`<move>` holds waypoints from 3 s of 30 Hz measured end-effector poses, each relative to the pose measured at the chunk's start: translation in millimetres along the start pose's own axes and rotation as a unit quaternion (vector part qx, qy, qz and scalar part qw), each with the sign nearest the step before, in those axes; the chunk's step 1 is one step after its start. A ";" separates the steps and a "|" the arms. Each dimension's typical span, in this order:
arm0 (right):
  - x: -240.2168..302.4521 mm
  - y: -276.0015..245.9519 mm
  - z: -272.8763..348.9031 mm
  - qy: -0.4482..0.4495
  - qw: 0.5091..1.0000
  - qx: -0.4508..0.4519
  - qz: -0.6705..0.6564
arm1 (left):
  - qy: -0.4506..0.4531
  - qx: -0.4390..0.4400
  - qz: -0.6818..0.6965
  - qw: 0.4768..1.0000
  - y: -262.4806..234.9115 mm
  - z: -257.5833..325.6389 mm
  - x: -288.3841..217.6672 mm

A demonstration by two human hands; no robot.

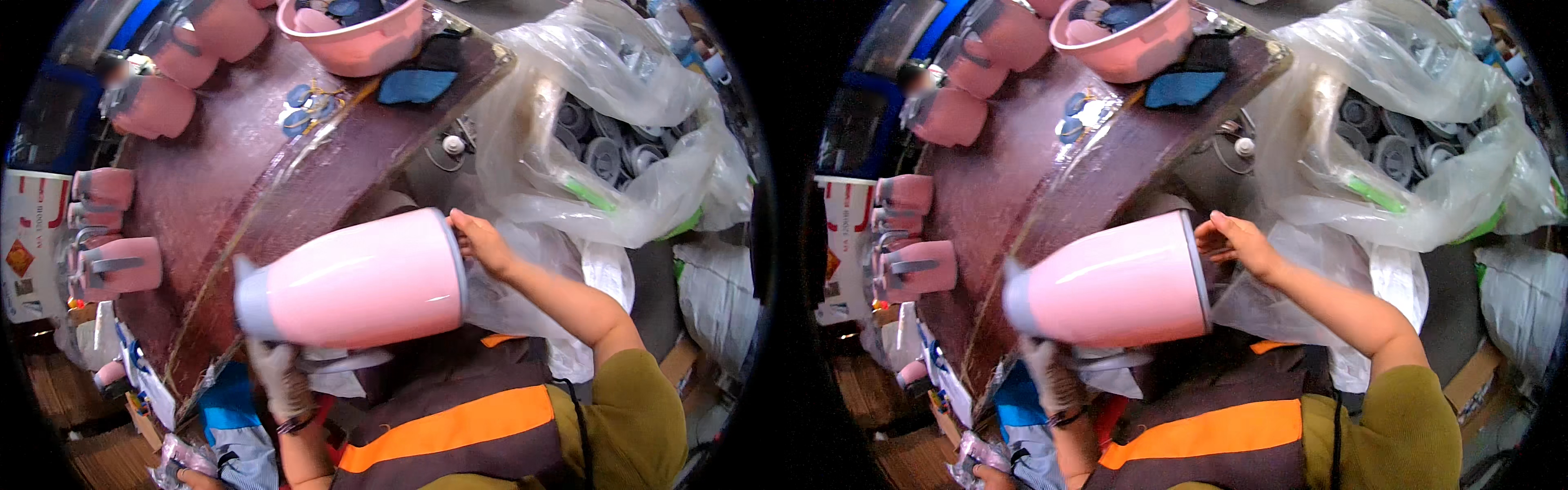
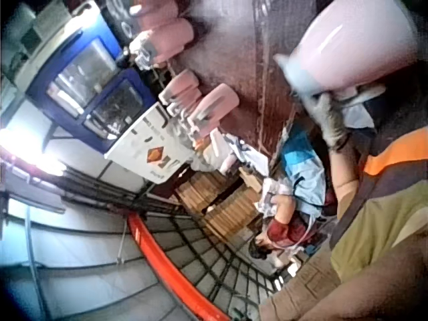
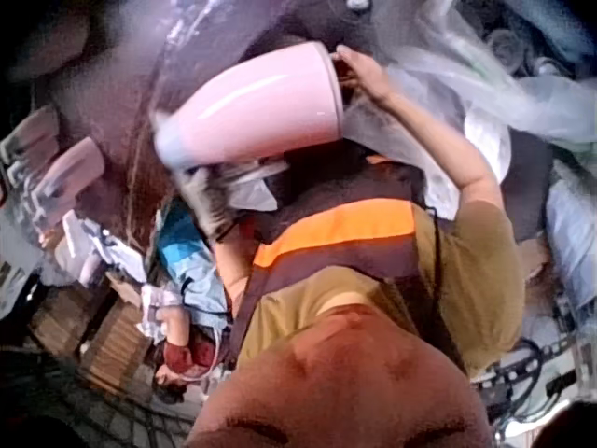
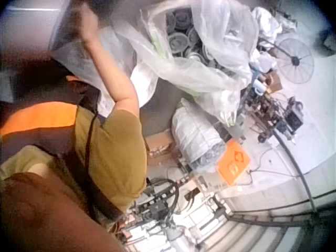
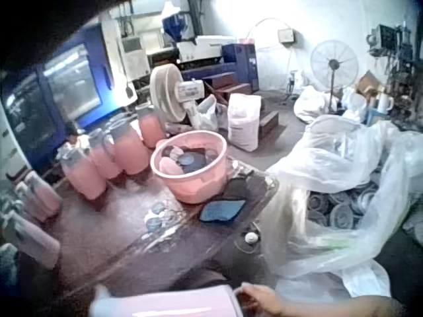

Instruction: The person attaches plastic lids and corded tags to pink thermal carafes while seated at a workbench. They fit the lids onto the carafes and thread tags through the handles before placing them back on the table.

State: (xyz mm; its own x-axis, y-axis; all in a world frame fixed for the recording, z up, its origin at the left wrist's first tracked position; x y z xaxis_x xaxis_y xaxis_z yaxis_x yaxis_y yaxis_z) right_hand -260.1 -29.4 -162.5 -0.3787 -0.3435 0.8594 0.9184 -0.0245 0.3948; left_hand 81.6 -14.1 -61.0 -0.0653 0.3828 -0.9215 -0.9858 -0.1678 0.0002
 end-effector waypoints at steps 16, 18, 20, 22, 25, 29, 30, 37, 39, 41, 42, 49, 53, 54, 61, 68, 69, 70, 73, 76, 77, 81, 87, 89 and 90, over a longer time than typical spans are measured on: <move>-76.1 -241.9 177.3 0.238 0.619 -0.017 0.748 | 0.077 0.068 -0.285 0.953 71.5 7.9 -37.1; -69.6 -204.1 146.3 -0.059 0.606 -0.062 0.791 | 0.068 0.072 -0.259 0.961 72.5 0.9 -32.1; -71.7 -192.7 125.7 -0.128 0.563 -0.060 0.814 | 0.054 0.067 -0.273 0.958 84.9 1.9 -38.2; -106.3 -207.6 116.4 0.037 0.606 -0.029 0.794 | 0.044 0.066 -0.252 0.964 88.2 3.5 -36.6; -229.9 -217.5 179.3 0.260 0.709 0.134 0.642 | 0.017 0.075 -0.266 0.961 85.3 5.1 -34.4; -235.4 -157.2 262.1 0.252 0.774 0.225 0.536 | 0.050 0.066 -0.257 0.963 85.7 12.0 -34.9; -227.7 -151.7 272.7 0.244 0.790 0.227 0.516 | 0.060 0.065 -0.268 0.959 85.4 9.1 -33.1; -145.1 -270.2 188.6 0.155 0.819 -0.070 0.548 | 0.061 0.070 -0.271 0.958 95.2 9.2 -39.4; -88.2 -311.1 150.6 0.257 0.757 -0.136 0.586 | 0.080 0.054 -0.241 0.966 93.6 2.1 -34.5; -37.3 -304.2 120.9 0.305 0.716 -0.147 0.610 | 0.065 0.061 -0.182 0.979 91.6 5.4 -35.9; -17.1 -287.0 110.3 0.345 0.702 -0.131 0.610 | 0.080 0.050 -0.185 0.978 86.2 2.6 -36.4; -161.3 -287.1 136.5 0.175 0.672 0.006 0.720 | 0.014 0.050 -0.209 0.977 98.9 3.8 -32.2; -228.6 -270.4 127.5 0.167 0.621 -0.126 0.756 | -0.002 0.056 -0.227 0.972 104.6 1.1 -29.0; -228.8 -273.5 113.6 0.237 0.656 -0.106 0.708 | -0.008 0.059 -0.227 0.972 106.3 1.6 -30.0; -133.2 -251.9 121.4 0.273 0.663 -0.002 0.697 | 0.021 0.097 -0.265 0.959 78.4 7.4 -21.2; 45.0 -118.4 111.4 -0.057 0.915 -0.057 0.396 | -0.019 0.100 -0.264 0.959 74.9 22.5 -20.2; 60.5 -91.0 101.8 -0.097 0.943 -0.028 0.317 | 0.023 0.123 -0.268 0.955 80.0 24.9 -24.2; 70.5 -70.4 90.3 -0.170 0.947 -0.053 0.267 | 0.065 0.147 -0.274 0.948 86.7 25.6 -27.2; 91.9 -4.6 53.3 -0.325 0.934 -0.068 0.131 | 0.085 0.170 -0.334 0.923 92.0 32.5 -26.2; 83.0 44.3 47.2 -0.426 0.794 0.037 0.432 | 0.108 0.173 -0.352 0.914 97.2 42.6 -33.7; 77.4 46.9 46.6 -0.415 0.814 0.063 0.400 | 0.113 0.163 -0.373 0.906 92.3 42.6 -28.6; 96.3 44.8 46.6 -0.235 0.900 0.139 0.340 | 0.139 0.186 -0.339 0.912 88.8 42.9 -28.1; 109.9 87.4 35.0 -0.297 0.794 0.174 0.500 | 0.164 0.216 -0.358 0.894 90.3 49.1 -21.7; 111.2 95.1 32.5 -0.375 0.730 0.215 0.529 | 0.152 0.228 -0.350 0.896 83.0 46.0 -22.7; 110.2 97.8 32.2 -0.411 0.696 0.233 0.540 | 0.144 0.237 -0.346 0.896 78.7 43.3 -22.6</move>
State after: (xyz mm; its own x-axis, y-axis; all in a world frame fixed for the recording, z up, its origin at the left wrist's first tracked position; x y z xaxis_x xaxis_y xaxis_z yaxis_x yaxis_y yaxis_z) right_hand -215.7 -39.4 -18.8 0.3913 0.7335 0.5558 0.6539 0.2033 -0.7288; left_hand -1.1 3.3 -23.3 0.5622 -0.0162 -0.8268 -0.7343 0.4501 -0.5081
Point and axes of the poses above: each hand's wrist, its own z-axis away from the middle knuckle, its own y-axis out of the palm, x = y × z, the point moved 3 cm from there along -z, towards the middle knuckle, and after that the axes turned 13 degrees about -y, right-handed, at the moved point
